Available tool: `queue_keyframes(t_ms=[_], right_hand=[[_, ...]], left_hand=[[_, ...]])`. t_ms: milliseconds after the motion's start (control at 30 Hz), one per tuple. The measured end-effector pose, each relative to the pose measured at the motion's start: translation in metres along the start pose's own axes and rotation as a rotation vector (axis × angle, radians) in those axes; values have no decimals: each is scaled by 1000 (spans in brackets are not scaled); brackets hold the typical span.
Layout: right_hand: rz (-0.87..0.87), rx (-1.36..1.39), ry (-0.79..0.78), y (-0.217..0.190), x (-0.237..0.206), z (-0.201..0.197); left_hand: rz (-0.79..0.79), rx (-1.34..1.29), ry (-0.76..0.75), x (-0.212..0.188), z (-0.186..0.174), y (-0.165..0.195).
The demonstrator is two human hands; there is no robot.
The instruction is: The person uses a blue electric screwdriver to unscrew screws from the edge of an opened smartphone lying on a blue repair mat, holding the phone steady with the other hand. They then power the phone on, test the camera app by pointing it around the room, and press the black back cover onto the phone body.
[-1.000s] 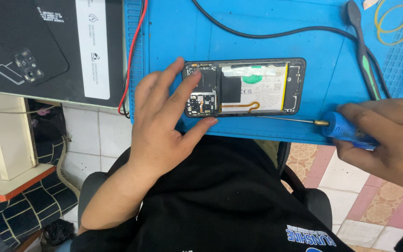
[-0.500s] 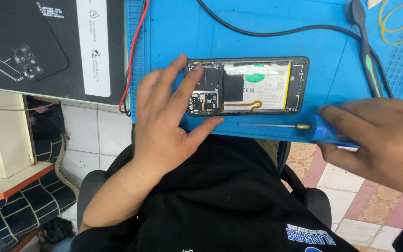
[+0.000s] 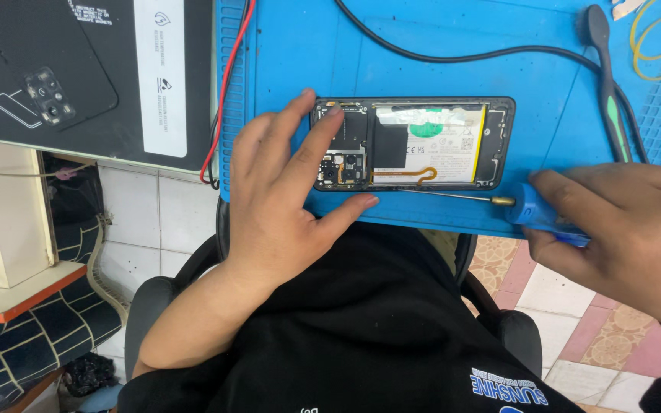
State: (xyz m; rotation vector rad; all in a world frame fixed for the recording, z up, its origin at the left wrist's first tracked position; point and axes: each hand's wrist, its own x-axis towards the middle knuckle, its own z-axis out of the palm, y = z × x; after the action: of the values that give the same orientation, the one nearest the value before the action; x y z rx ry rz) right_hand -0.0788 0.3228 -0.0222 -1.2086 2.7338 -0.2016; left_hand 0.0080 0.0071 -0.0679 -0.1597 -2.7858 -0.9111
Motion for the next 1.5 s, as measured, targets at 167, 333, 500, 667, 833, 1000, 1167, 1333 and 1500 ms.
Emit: queue_keyframes(t_ms=[167, 333, 500, 667, 833, 1000, 1167, 1333, 1500], right_hand=[[14, -20, -60, 2, 3, -1], [-10, -3, -22, 3, 3, 1], [-21, 0, 4, 4, 3, 3], [4, 36, -19, 5, 3, 3], [9, 40, -4, 1, 2, 2], [-4, -15, 8, -3, 3, 1], [20, -16, -31, -4, 4, 2], [0, -31, -28, -6, 4, 3], [1, -43, -5, -9, 6, 2]], left_hand=[[-12, 18, 4, 0, 2, 1], [-14, 7, 0, 1, 2, 1], [-24, 12, 0, 1, 2, 3], [-32, 6, -6, 1, 1, 4], [-33, 5, -10, 1, 1, 4], [-12, 4, -19, 1, -1, 4], [-6, -44, -50, 0, -5, 1], [-30, -54, -52, 0, -4, 0], [-22, -39, -59, 1, -5, 1]])
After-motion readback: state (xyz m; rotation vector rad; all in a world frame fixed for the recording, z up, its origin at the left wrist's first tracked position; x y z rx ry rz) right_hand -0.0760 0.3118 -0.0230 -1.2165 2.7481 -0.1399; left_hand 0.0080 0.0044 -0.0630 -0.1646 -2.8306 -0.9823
